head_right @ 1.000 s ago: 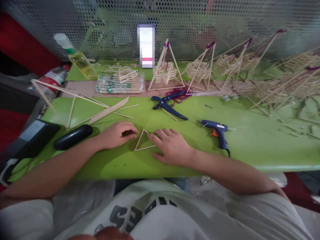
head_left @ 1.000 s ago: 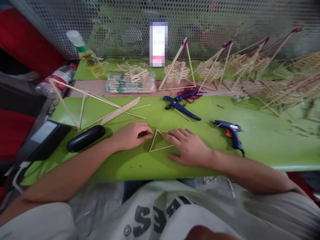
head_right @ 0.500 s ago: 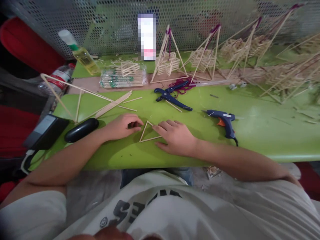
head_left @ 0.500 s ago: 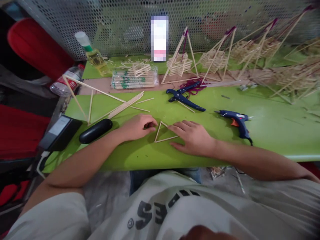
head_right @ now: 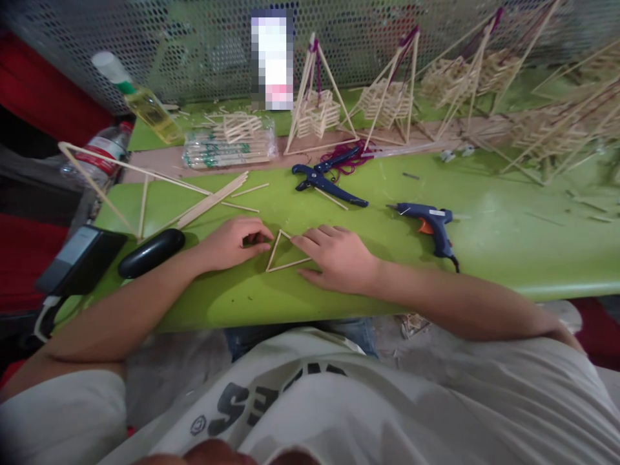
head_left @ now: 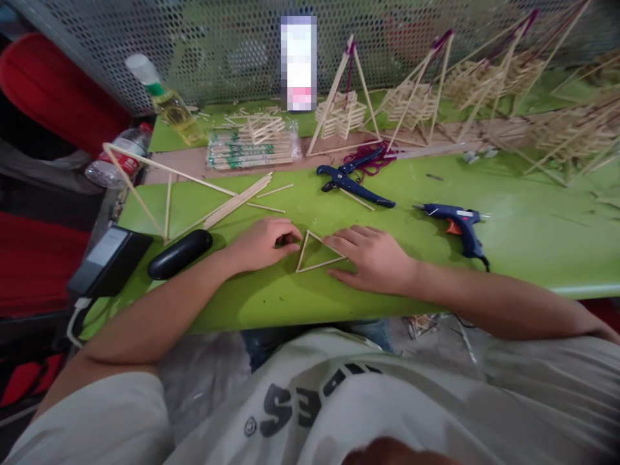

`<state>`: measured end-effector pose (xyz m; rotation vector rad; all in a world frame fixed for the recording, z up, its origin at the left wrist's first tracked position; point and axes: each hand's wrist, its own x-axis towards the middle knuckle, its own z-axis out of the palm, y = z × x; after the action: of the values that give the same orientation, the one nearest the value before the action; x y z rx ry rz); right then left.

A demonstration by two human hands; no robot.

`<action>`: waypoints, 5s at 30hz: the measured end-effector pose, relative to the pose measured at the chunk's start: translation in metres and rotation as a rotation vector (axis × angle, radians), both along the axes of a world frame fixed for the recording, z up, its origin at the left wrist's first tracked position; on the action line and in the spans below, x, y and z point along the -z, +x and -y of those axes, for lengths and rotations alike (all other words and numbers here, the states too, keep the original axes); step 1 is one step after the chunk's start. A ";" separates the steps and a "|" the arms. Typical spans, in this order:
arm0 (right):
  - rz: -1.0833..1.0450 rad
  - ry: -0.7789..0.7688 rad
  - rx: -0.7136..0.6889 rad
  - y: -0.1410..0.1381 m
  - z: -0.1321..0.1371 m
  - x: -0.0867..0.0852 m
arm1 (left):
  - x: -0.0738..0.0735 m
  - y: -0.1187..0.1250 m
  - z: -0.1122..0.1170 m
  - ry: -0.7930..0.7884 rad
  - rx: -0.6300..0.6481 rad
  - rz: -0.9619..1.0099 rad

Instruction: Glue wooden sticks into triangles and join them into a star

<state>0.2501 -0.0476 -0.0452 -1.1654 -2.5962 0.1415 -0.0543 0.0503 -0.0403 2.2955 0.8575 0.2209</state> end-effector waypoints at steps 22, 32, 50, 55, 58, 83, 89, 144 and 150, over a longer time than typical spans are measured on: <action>-0.106 0.126 -0.032 0.007 -0.001 0.010 | 0.001 -0.001 0.003 0.018 0.002 -0.008; -0.195 0.121 -0.058 0.005 -0.006 0.009 | -0.006 0.000 0.007 0.068 0.035 0.029; -0.262 0.167 -0.009 -0.005 -0.010 0.016 | -0.001 0.003 0.013 0.129 -0.222 0.048; -0.225 0.130 0.027 -0.007 -0.013 0.019 | 0.003 0.004 0.014 0.125 -0.317 0.045; -0.217 0.104 0.053 -0.007 -0.012 0.021 | 0.002 0.003 0.014 0.131 -0.240 0.019; -0.106 0.029 -0.045 -0.001 -0.008 0.018 | 0.002 0.011 0.021 0.167 -0.155 -0.007; -0.107 0.004 -0.035 -0.001 -0.006 0.017 | 0.003 0.009 0.021 0.148 -0.148 0.004; -0.187 0.036 0.087 -0.006 -0.010 0.027 | -0.007 0.004 0.006 0.051 -0.063 -0.036; -0.246 -0.018 0.064 -0.002 -0.011 0.026 | -0.007 0.003 0.006 0.049 -0.057 -0.023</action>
<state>0.2485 -0.0368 -0.0716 -1.1566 -2.3459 0.2772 -0.0515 0.0444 -0.0337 2.3245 0.9393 0.2437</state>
